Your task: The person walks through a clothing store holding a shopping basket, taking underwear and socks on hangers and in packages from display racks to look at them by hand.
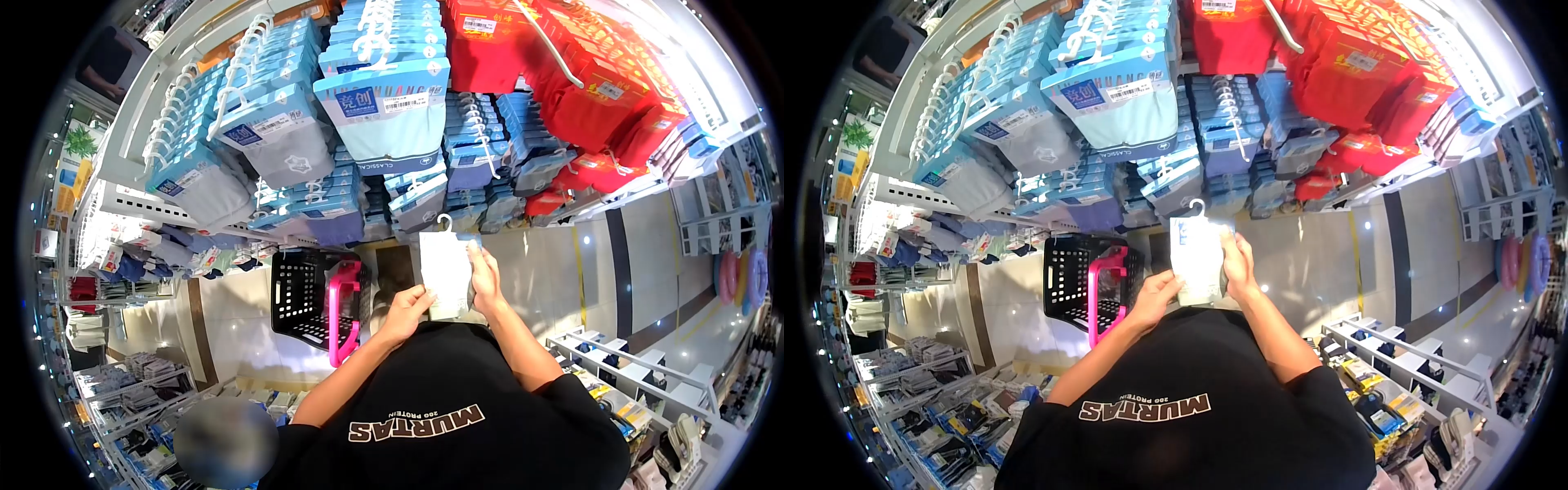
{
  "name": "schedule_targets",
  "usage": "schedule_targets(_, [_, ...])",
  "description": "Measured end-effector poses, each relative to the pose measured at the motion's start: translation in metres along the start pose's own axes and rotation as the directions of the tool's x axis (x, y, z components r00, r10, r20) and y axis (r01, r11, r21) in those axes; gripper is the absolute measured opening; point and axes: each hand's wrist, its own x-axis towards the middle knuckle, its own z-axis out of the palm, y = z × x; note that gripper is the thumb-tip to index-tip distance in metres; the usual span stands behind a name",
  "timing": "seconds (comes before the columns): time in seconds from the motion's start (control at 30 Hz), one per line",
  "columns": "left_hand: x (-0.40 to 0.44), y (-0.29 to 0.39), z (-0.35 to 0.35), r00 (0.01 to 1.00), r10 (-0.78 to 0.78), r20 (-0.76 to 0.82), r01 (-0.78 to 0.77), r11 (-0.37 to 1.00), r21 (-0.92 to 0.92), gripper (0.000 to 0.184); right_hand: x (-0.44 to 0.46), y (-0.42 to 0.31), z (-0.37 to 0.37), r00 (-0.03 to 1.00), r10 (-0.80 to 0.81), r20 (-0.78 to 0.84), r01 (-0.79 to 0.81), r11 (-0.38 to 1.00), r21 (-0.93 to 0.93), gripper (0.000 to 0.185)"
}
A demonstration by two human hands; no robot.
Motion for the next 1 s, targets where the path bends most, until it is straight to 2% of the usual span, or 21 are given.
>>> schedule_targets(0.07, [0.003,0.004,0.004,0.997,0.082,-0.001,-0.081,0.987,0.141,0.024,0.004,0.003,-0.002,1.000,0.001,-0.011,-0.002,0.999,-0.053,0.033])
schedule_targets(0.1, [0.002,0.008,0.009,0.995,0.092,-0.041,-0.086,0.988,0.132,0.021,0.004,0.006,-0.003,1.000,-0.006,-0.026,0.004,0.997,-0.080,0.033])
schedule_targets(0.13, [0.006,0.007,0.005,0.996,0.085,-0.027,-0.077,0.974,0.211,0.021,0.003,0.005,-0.001,0.999,-0.016,-0.035,0.012,0.994,-0.108,0.032])
schedule_targets(0.27, [0.006,0.013,0.016,0.987,0.160,-0.023,-0.156,0.978,0.142,0.028,-0.001,-0.008,0.004,0.999,0.010,0.045,-0.005,0.994,-0.111,0.032])
schedule_targets(0.33, [0.005,0.023,0.025,0.988,0.151,-0.023,-0.147,0.983,0.111,0.029,0.002,-0.009,0.002,0.995,0.042,0.090,-0.039,0.999,-0.036,0.031])
schedule_targets(0.43, [0.008,0.027,0.031,0.985,0.171,-0.030,-0.167,0.979,0.115,0.026,0.005,-0.006,-0.006,0.984,0.115,0.137,-0.125,0.990,0.060,0.030])
schedule_targets(0.53, [0.014,0.021,0.027,0.989,0.147,-0.004,-0.143,0.966,0.213,0.025,0.005,-0.006,-0.008,0.987,0.087,0.133,-0.097,0.993,0.074,0.030])
schedule_targets(0.6, [0.014,0.018,0.027,0.994,0.114,0.002,-0.111,0.971,0.210,0.036,0.003,-0.008,-0.013,0.982,0.078,0.172,-0.091,0.993,0.070,0.030])
schedule_targets(0.7, [0.017,0.015,0.032,0.995,0.095,-0.013,-0.092,0.983,0.160,0.041,0.008,-0.013,-0.025,0.981,0.022,0.195,-0.039,0.995,0.087,0.030])
schedule_targets(0.8, [0.031,-0.005,0.019,0.982,0.173,-0.082,-0.128,0.912,0.390,0.039,0.028,-0.027,-0.044,1.000,-0.009,0.014,0.010,0.998,-0.067,0.031])
schedule_targets(0.83, [0.023,0.019,0.024,0.997,0.054,-0.063,-0.022,0.901,0.434,0.035,0.034,-0.037,-0.050,0.994,-0.104,0.041,0.105,0.994,-0.020,0.032])
schedule_targets(0.93, [0.021,0.002,0.015,0.990,0.050,-0.128,0.000,0.932,0.362,0.026,0.053,-0.074,-0.066,0.942,-0.331,0.057,0.331,0.943,0.007,0.035])
schedule_targets(1.0, [0.020,-0.021,-0.003,0.988,0.057,-0.146,0.000,0.930,0.367,0.023,0.058,-0.095,-0.072,0.920,-0.389,0.039,0.391,0.909,-0.147,0.040])
